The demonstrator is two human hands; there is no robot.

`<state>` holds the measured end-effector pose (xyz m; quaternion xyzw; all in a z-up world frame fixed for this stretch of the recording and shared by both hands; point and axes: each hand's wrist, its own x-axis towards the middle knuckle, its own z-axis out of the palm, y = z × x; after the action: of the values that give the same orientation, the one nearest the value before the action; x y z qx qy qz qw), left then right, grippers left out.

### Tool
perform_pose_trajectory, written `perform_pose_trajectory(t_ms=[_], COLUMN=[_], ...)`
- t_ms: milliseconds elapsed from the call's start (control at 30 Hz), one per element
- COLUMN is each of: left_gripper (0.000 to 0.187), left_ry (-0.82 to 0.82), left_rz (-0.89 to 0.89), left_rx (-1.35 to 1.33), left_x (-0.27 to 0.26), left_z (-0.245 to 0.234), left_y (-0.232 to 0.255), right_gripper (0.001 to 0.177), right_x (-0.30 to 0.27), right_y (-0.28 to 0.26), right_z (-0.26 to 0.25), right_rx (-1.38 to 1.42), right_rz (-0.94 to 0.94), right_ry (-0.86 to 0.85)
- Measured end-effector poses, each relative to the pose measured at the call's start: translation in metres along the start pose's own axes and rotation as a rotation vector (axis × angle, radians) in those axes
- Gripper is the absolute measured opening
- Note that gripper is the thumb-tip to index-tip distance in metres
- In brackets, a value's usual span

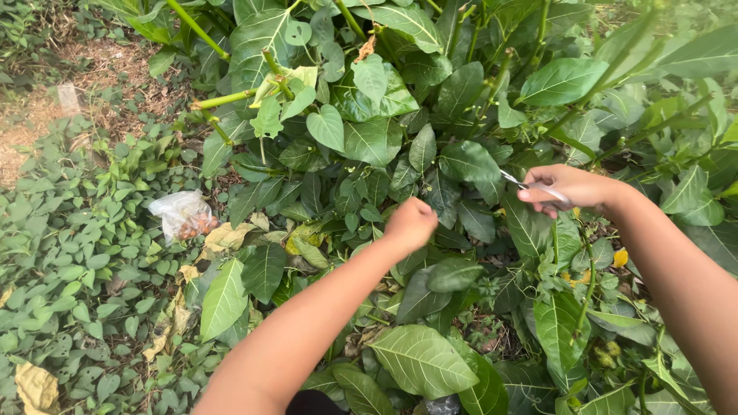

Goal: The person harvests leaves from a plant using scissors and their hands, placing the cut leaves on the ground.

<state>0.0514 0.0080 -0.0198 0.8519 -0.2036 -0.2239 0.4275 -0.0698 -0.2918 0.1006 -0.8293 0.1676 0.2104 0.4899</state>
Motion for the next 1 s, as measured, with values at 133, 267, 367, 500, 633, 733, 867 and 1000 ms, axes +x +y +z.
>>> perform_pose_trajectory(t_ms=[133,267,367,500,633,733,867,1000], left_gripper=[0.054,0.057,0.053,0.031,0.028,0.026,0.031,0.038], left_ry=[-0.198,-0.224,-0.026,0.201,0.121,0.118,0.157,0.177], left_rz=[-0.196,-0.306,-0.308,-0.258,-0.276,-0.286,-0.256,-0.270], left_rx=[-0.748,-1.004,-1.067,-0.988,-0.831,-0.734,-0.572,-0.480], left_x=[0.023,0.004,0.003,0.010,-0.012,-0.032,-0.046,-0.050], left_z=[-0.001,0.020,0.036,0.044,0.058,0.065,0.063,0.058], left_y=[0.017,0.061,0.084,0.079,0.059,0.049,0.042,0.046], right_gripper=[0.040,0.038,0.040,0.043,0.047,0.051,0.056,0.061], right_x=[-0.005,-0.011,-0.021,-0.032,-0.044,-0.054,-0.050,-0.027], right_y=[-0.002,-0.017,-0.021,-0.021,-0.023,-0.034,-0.060,-0.083], right_z=[0.009,0.027,0.038,0.033,0.020,0.014,0.024,0.049], right_rx=[0.100,-0.022,-0.067,-0.083,-0.281,-0.404,-0.565,-0.624], right_rz=[-0.073,-0.101,-0.099,-0.091,-0.006,0.069,0.110,0.153], right_ry=[-0.024,-0.075,-0.075,-0.058,-0.017,-0.055,0.050,0.044])
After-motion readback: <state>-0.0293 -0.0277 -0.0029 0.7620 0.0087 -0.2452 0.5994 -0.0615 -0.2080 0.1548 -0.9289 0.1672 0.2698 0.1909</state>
